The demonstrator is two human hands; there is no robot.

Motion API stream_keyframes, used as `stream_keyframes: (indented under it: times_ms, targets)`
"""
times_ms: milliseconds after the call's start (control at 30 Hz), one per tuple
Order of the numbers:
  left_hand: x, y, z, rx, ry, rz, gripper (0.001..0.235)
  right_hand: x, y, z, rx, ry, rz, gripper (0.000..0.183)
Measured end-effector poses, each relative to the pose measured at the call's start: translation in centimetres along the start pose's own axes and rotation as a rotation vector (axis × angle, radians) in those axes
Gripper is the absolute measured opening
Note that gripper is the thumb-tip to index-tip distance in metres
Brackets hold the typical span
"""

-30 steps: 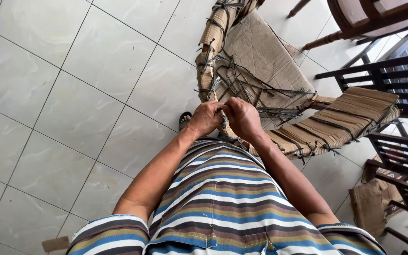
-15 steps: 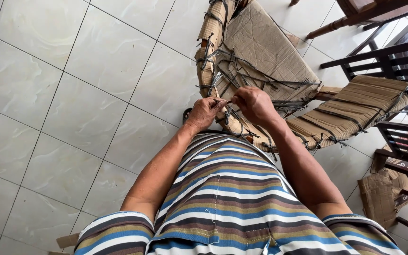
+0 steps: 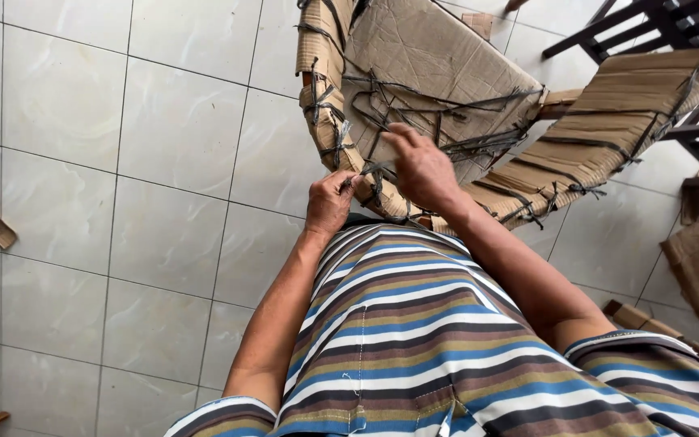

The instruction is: Securing protective cardboard to a chair frame using plastic ties

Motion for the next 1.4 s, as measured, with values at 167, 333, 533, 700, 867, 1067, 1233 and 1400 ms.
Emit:
stream_keyframes:
  times_ms: [167, 333, 533, 700, 867, 1067, 1233, 1400]
  targets:
    - [-0.3, -0.3, -0.3, -0.011, -0.011, -0.027, 0.018, 3.5, 3.4, -0.1, 0.043, -0.217, -0.242, 0.052]
    - [0.1, -0.7, 0.0, -0.026, -0.147, 0.009, 0.022, 3.0, 6.2, -1.2, -0.09, -0.28, -0.312, 0.044]
    - [2.5, -1.1, -0.4, -0.121, -0.293, 0.068, 0.028, 2.5, 8.6, -1.2, -0.239, -0.308, -0.247, 0.032]
    - [5.6, -0.8, -0.9, -0.172, -0.443, 0.197, 0.033, 5.3, 3.7, 1.3, -0.48, -0.686, 0.161, 0.009]
    - [4.9, -1.2, -1.1, -0.123, -0.444, 0.138, 0.035, 4.6, 6.7, 0.6, -0.428, -0.626, 0.139, 0.006]
    - [5.0, -1.1, -1.8, -0.082, -0.362, -0.021, 0.026, 3.4, 7.7, -1.2, -0.233, -0.536, 0.009, 0.01]
    - [-0.6, -0.8, 0.3, -0.182, -0.065, -0.238, 0.023, 1.0, 8.7, -3.3, 0.196, -0.275, -0.15, 0.018]
    - [-1.4, 0.1, 2.1, -0.101, 0.236, -0.568, 0.023, 0.5, 8.5, -3.1, 0.441, -0.057, -0.357, 0.026]
Point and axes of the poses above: each hand's wrist, its own z-axis away from the middle knuckle, its own y-axis out of the palm, x = y × z, the point moved 6 cm from there along -z, towards the middle knuckle, and after that the axes turned 6 degrees about z, right-handed, at the moved point
